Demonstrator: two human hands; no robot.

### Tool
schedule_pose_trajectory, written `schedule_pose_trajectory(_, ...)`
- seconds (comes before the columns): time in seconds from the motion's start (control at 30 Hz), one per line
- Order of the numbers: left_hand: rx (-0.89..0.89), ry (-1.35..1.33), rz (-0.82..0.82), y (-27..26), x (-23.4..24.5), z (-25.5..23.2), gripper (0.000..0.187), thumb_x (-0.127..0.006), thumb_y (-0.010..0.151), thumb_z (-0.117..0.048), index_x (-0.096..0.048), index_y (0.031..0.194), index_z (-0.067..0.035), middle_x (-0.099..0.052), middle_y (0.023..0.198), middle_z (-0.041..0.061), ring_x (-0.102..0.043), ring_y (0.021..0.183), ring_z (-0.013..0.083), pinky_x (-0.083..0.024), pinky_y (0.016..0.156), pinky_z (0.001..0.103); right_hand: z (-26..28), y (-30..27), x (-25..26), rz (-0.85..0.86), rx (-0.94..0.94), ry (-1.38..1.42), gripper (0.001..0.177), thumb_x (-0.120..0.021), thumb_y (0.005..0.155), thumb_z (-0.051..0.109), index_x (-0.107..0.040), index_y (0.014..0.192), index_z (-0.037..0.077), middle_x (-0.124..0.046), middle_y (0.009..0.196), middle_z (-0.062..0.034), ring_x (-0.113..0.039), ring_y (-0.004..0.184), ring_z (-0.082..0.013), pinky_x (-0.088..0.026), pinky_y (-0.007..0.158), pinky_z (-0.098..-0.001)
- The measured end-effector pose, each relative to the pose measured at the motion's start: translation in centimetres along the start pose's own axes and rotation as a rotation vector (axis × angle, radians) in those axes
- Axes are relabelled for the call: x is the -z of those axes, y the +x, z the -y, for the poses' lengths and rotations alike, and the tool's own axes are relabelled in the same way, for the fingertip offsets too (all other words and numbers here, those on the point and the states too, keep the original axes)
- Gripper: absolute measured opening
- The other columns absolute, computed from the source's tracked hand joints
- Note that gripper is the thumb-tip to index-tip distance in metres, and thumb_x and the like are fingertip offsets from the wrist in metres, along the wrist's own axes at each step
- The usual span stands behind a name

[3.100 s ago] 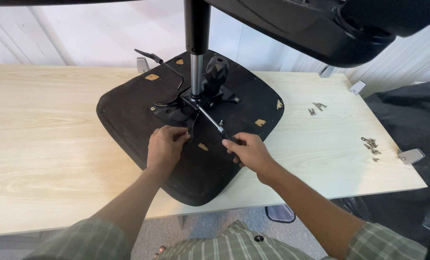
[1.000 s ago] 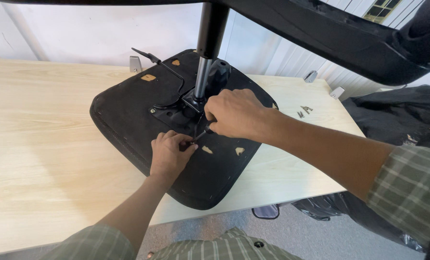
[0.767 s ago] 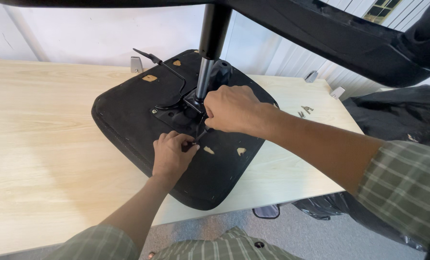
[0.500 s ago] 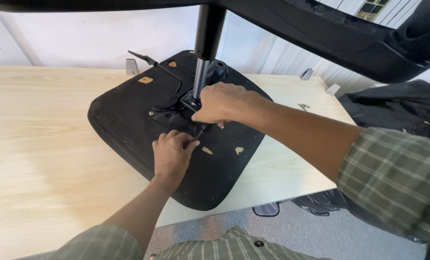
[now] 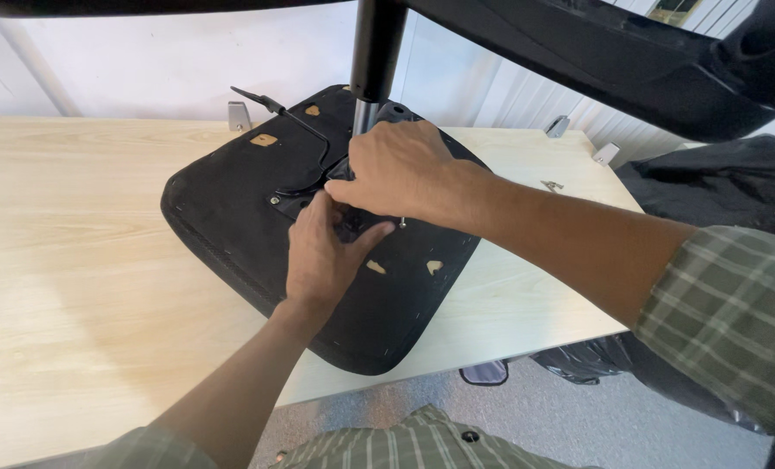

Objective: The person uses a screwdriver to tighten screws into the underside of an overturned chair seat, securing the central gas lift mechanism to the seat base. The person repeatedly picks up screws and fastens them into the mounting plate.

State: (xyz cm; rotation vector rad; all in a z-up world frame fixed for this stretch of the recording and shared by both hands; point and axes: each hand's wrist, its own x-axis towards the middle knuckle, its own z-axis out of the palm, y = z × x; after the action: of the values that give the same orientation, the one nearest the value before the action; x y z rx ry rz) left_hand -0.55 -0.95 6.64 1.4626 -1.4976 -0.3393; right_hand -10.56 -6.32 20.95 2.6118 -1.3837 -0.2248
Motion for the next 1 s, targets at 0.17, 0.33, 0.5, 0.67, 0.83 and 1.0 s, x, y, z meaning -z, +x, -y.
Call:
schedule_pose_trajectory(0.17, 0.087, -0.183, 0.081, 2.4, 0.8, -1.5, 0.042, -0.084, 0.081, -0.032, -0.07, 0.108, -0.003, -0.078, 0.09, 0.009, -0.079, 0.084, 0.0225, -0.062, 0.079, 0.032, -0.5, 0.4, 0.2, 0.123, -0.096, 0.034, 0.075, -0.042, 0.107, 0.064, -0.075, 0.078, 0.003, -0.072, 0.068, -0.0128, -0.072, 0.064, -0.0264, -0.059, 0.068, -0.0433)
schedule_pose_trajectory(0.33, -0.109, -0.112, 0.142, 4.6, 2.1, 0.0, 0.032, -0.078, 0.089, -0.021, -0.066, 0.109, 0.002, -0.076, 0.09, 0.01, -0.078, 0.085, 0.0207, -0.062, 0.079, 0.032, -2.7, -0.1, -0.3, -0.089, 0.441, 0.317, 0.035, -0.062, 0.091, 0.022, -0.064, 0.117, -0.001, -0.058, 0.125, -0.017, -0.065, 0.106, -0.0305, -0.054, 0.085, -0.046)
schedule_pose_trajectory(0.5, -0.059, -0.087, 0.428, 5.7, 4.3, -0.4, 0.036, -0.081, 0.088, -0.029, -0.067, 0.11, -0.004, -0.077, 0.096, 0.01, -0.075, 0.092, 0.0225, -0.057, 0.088, 0.039, -2.6, -0.6, -0.6, -0.125, 0.38, 0.283, 0.019, -0.062, 0.096, 0.015, -0.069, 0.109, 0.004, -0.064, 0.108, -0.011, -0.071, 0.091, -0.0235, -0.061, 0.077, -0.0359)
schedule_pose_trajectory(0.67, -0.118, -0.098, 0.256, 6.1, 4.8, -3.5, 0.076, -0.095, 0.068, -0.028, -0.05, 0.127, -0.009, -0.069, 0.113, 0.009, -0.069, 0.105, 0.0229, -0.055, 0.092, 0.038, -1.8, -0.2, -0.1, -0.13, 0.236, 0.07, 0.035, -0.062, 0.101, 0.034, -0.067, 0.101, -0.001, -0.068, 0.073, -0.0111, -0.071, 0.059, -0.0226, -0.061, 0.053, -0.0375)
schedule_pose_trajectory(0.83, -0.186, -0.047, 0.059, 4.8, 3.9, -5.2, 0.074, -0.098, 0.068, -0.02, -0.054, 0.126, -0.008, -0.069, 0.115, 0.011, -0.069, 0.107, 0.0247, -0.056, 0.092, 0.04, -1.9, -0.5, 0.4, -0.164, 0.232, -0.028, 0.041, -0.06, 0.099, 0.041, -0.074, 0.083, 0.007, -0.067, 0.061, -0.0065, -0.068, 0.055, -0.0221, -0.056, 0.052, -0.0402)
schedule_pose_trajectory(1.0, 0.055, -0.09, 0.103, 4.4, 4.1, -4.8, 0.077, -0.093, 0.07, -0.021, -0.05, 0.133, -0.01, -0.074, 0.099, 0.006, -0.074, 0.093, 0.017, -0.059, 0.088, 0.034, -2.1, -0.7, 0.8, -0.05, 0.167, 0.154, 0.05, -0.058, 0.102, 0.049, -0.073, 0.094, 0.002, -0.07, 0.077, -0.0111, -0.071, 0.069, -0.0233, -0.06, 0.061, -0.0402)
